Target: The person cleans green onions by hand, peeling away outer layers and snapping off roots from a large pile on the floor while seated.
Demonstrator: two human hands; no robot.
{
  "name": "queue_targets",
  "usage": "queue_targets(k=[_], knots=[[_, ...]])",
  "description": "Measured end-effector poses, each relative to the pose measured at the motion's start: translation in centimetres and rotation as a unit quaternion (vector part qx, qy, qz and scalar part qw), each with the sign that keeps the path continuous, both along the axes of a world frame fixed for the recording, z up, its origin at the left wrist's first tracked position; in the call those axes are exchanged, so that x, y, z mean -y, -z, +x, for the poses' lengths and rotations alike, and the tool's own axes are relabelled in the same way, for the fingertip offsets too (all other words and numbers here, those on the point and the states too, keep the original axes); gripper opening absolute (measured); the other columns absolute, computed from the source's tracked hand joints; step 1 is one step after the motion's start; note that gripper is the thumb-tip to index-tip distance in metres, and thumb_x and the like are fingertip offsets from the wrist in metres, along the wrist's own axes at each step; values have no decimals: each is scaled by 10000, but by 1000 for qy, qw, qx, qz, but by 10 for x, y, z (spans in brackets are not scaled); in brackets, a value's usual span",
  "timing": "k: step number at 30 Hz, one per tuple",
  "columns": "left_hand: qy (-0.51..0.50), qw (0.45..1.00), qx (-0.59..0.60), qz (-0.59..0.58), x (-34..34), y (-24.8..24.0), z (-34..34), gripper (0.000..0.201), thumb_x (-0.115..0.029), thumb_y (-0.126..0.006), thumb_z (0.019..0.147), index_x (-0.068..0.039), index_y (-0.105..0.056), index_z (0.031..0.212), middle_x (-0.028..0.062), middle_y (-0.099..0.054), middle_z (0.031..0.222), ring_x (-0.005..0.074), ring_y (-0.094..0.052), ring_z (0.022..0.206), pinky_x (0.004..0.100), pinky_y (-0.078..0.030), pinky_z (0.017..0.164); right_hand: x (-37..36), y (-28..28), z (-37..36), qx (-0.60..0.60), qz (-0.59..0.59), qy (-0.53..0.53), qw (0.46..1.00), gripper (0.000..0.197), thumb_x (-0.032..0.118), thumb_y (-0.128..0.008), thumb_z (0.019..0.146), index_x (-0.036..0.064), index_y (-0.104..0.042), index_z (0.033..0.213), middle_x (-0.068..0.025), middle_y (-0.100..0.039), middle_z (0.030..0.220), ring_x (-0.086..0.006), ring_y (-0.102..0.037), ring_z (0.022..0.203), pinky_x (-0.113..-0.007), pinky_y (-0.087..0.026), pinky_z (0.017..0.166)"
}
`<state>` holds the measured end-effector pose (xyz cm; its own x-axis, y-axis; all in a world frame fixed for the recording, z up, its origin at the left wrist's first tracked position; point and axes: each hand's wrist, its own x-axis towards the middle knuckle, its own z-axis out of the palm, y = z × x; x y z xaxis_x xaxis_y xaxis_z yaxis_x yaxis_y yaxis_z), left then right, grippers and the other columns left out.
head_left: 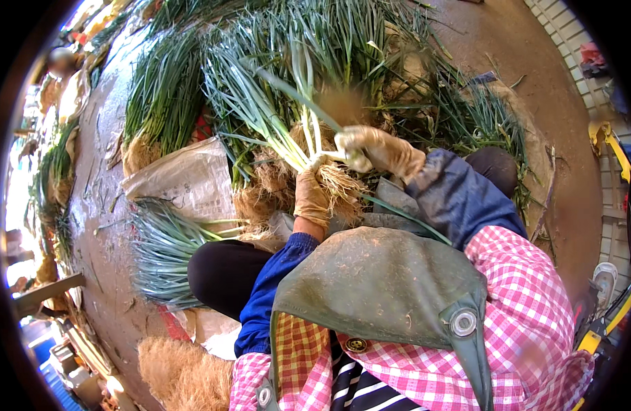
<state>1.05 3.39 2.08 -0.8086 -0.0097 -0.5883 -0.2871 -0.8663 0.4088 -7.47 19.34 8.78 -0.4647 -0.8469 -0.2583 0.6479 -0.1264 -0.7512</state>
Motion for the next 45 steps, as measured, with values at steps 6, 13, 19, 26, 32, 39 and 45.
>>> queue_targets(k=[6, 13, 19, 26, 32, 39, 45], knots=[[6, 998, -50, 37, -5, 4, 0, 231, -203, -569, 879, -4, -575, 995, 95, -631, 874, 203, -620, 699, 330, -542, 603, -5, -13, 17, -165, 115, 56, 978, 238, 292, -605, 863, 61, -604, 806, -11, -567, 640, -114, -536, 530, -260, -455, 546], [27, 998, 12, 54, -21, -33, 4, 268, -232, -551, 884, -28, -571, 1057, 80, -629, 865, 197, -612, 686, 326, -533, 616, 19, 10, 23, -177, 97, 96, 975, 306, 303, -568, 869, 30, -604, 1001, -28, -598, 860, -109, -534, 770, -244, -432, 733], [47, 987, 58, 144, -12, 5, 12, 159, -132, -566, 783, -38, -558, 911, 77, -572, 703, 210, -541, 563, 333, -478, 541, 27, -13, 35, 23, 119, 40, 992, 182, 180, -531, 835, 17, -601, 872, -44, -593, 808, -123, -531, 711, -269, -443, 659], [-53, 997, 44, 23, -21, 25, 2, 70, -57, -581, 785, 12, -584, 790, 86, -563, 632, 215, -531, 478, 326, -449, 460, -13, -51, 51, -68, -59, 111, 990, 292, 299, -489, 891, 95, -504, 683, 7, -408, 510, -124, -430, 450, -246, -400, 438], [-34, 999, 29, 27, -43, -32, -12, 102, -63, -596, 776, 19, -560, 825, 87, -549, 610, 210, -543, 501, 363, -453, 475, -180, -67, -55, -4, -217, 406, 888, 450, 417, -422, 910, -17, -536, 933, -133, -540, 838, -211, -519, 761, -368, -472, 681], [82, 996, -38, 27, 1, -49, 24, 117, -103, -568, 838, 8, -587, 869, 89, -609, 664, 183, -597, 532, 289, -498, 465, 40, -19, 39, -116, 71, 5, 991, 401, 237, -402, 955, -33, -415, 1250, -155, -536, 1178, -202, -547, 1038, -286, -458, 881], [193, 960, -85, -187, 38, -119, 54, 75, -56, -636, 787, -14, -596, 836, 23, -599, 680, 112, -577, 531, 208, -463, 459, 97, 4, 29, 201, -70, 120, 970, 351, 157, -342, 952, -97, -442, 1173, -246, -578, 1049, -317, -599, 945, -398, -501, 878]])
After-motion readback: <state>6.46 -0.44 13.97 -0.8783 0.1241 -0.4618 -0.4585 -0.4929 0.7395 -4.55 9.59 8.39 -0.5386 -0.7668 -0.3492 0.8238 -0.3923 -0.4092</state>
